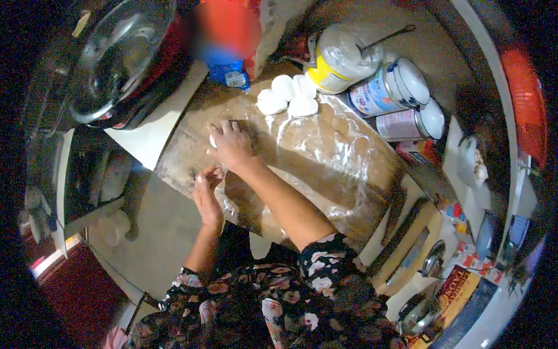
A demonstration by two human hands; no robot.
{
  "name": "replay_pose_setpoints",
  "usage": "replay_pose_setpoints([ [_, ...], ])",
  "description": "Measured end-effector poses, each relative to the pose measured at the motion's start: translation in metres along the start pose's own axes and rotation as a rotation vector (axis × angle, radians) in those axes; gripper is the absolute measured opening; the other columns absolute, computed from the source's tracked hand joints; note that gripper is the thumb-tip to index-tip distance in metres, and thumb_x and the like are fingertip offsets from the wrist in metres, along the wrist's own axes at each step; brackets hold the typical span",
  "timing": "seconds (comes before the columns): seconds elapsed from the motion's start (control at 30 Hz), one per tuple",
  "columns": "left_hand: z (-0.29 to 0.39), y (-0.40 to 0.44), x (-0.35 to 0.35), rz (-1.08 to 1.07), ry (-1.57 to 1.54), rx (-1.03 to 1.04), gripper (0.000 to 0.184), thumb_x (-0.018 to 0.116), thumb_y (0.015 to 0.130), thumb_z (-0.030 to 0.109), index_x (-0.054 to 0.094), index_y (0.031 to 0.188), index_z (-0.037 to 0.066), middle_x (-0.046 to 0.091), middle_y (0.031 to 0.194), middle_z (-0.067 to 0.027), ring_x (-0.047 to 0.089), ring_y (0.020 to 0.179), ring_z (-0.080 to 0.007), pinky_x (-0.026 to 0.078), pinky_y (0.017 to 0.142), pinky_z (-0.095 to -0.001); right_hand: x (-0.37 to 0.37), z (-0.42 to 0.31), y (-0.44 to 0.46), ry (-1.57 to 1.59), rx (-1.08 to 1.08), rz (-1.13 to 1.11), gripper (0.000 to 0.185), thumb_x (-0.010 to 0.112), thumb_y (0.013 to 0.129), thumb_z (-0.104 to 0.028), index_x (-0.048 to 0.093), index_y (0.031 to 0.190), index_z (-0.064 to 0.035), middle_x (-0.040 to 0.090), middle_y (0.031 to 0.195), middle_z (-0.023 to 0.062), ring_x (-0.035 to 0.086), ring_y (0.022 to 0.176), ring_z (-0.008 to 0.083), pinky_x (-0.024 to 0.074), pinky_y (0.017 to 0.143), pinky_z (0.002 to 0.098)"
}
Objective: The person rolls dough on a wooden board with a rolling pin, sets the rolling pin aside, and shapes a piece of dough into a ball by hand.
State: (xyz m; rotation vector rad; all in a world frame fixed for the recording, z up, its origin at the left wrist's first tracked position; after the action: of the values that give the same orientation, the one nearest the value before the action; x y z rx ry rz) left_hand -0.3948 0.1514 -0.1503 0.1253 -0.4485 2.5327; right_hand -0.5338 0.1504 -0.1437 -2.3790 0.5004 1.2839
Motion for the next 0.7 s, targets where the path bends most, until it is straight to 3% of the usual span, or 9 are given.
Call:
replay_pose_setpoints([
  [0.07,-0.008,-0.004,0.004,-0.029,-0.030,-0.022,0.043,0.032,0.095,0.031,0.049,0.107,-0.007,0.057,0.096,-0.0123,0.054,0.090,-0.0184,0.041,0.084,-0.0324,-0.018,0.020,-0.013,0.010,0.040,0.048,0.049,0.062,0.073,-0.030,0.050,0.115,-0.0074,0.045,0.115,0.0165,0.042,0.107,0.0315,0.0386,0.088,0.0422],
  [0.13,-0.009,-0.008,0.017,-0.122,0.005,-0.026,0.042,0.033,0.095,0.031,0.050,0.107,-0.006,0.056,0.094,-0.0107,0.052,0.090,-0.0173,0.040,0.085,-0.0319,-0.030,0.059,-0.014,-0.154,-0.039,0.393,0.050,0.062,0.074,-0.030,0.049,0.116,-0.0080,0.044,0.118,0.0165,0.041,0.109,0.0314,0.0374,0.088,0.0439],
  [0.2,-0.015,-0.013,0.030,-0.155,0.013,-0.049,0.038,0.035,0.094,0.029,0.051,0.107,-0.004,0.055,0.092,-0.0083,0.050,0.090,-0.0159,0.039,0.086,-0.0310,-0.060,0.098,-0.017,-0.245,0.182,0.402,0.049,0.062,0.074,-0.030,0.050,0.116,-0.0080,0.042,0.120,0.0171,0.043,0.106,0.0336,0.0369,0.088,0.0441],
  [0.27,-0.021,-0.017,0.046,-0.265,0.066,-0.089,0.033,0.038,0.093,0.025,0.052,0.105,-0.002,0.055,0.091,-0.0064,0.050,0.090,-0.0145,0.038,0.085,-0.0290,-0.082,0.129,-0.019,-0.395,0.170,0.532,0.049,0.062,0.074,-0.029,0.049,0.115,-0.0074,0.043,0.119,0.0167,0.045,0.103,0.0353,0.0392,0.086,0.0427],
  [0.4,-0.015,-0.021,0.076,-0.400,0.231,-0.061,0.029,0.041,0.092,0.022,0.054,0.104,-0.002,0.056,0.089,-0.0060,0.050,0.086,-0.0135,0.040,0.079,-0.0261,-0.076,0.167,-0.024,-0.389,0.332,0.474,0.048,0.061,0.074,-0.028,0.047,0.115,-0.0073,0.045,0.114,0.0181,0.047,0.100,0.0362,0.0422,0.083,0.0413],
  [0.47,-0.027,-0.019,0.083,-0.427,0.232,-0.096,0.029,0.042,0.092,0.021,0.053,0.104,-0.002,0.057,0.089,-0.0063,0.051,0.085,-0.0132,0.040,0.078,-0.0252,-0.067,0.170,-0.033,-0.265,0.362,0.330,0.045,0.060,0.075,-0.027,0.047,0.113,-0.0085,0.045,0.112,0.0186,0.047,0.101,0.0359,0.0448,0.080,0.0413],
  [0.6,-0.038,-0.020,0.096,-0.545,0.234,-0.122,0.027,0.039,0.093,0.019,0.054,0.102,-0.002,0.056,0.095,-0.0064,0.050,0.090,-0.0137,0.038,0.082,-0.0264,-0.047,0.152,-0.078,-0.263,0.466,0.338,0.036,0.059,0.073,-0.025,0.052,0.105,-0.0120,0.047,0.109,0.0162,0.048,0.097,0.0339,0.0447,0.076,0.0437],
  [0.67,-0.032,-0.021,0.103,-0.493,0.249,-0.163,0.027,0.043,0.091,0.020,0.053,0.105,-0.001,0.053,0.084,-0.0009,0.048,0.082,-0.0099,0.040,0.076,-0.0235,-0.038,0.135,-0.113,-0.303,0.416,0.398,0.036,0.061,0.071,-0.027,0.054,0.103,-0.0142,0.048,0.109,0.0132,0.048,0.097,0.0312,0.0437,0.077,0.0447],
  [0.7,-0.041,-0.018,0.101,-0.546,0.354,-0.043,0.029,0.045,0.090,0.019,0.051,0.110,-0.001,0.054,0.094,-0.0071,0.051,0.089,-0.0165,0.041,0.080,-0.0287,-0.034,0.132,-0.129,-0.310,0.451,0.404,0.036,0.061,0.071,-0.027,0.054,0.103,-0.0142,0.048,0.109,0.0132,0.048,0.097,0.0312,0.0437,0.077,0.0447],
])
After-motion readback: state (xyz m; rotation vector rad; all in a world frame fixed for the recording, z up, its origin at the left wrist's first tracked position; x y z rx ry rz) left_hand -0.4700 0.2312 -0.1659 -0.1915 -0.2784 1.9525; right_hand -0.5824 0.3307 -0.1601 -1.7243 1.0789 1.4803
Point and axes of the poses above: each hand's wrist, its own y-axis towards the middle knuckle, its own x-axis out of the palm, z = x × y, the point moved 4 cm from there along y, towards the middle knuckle
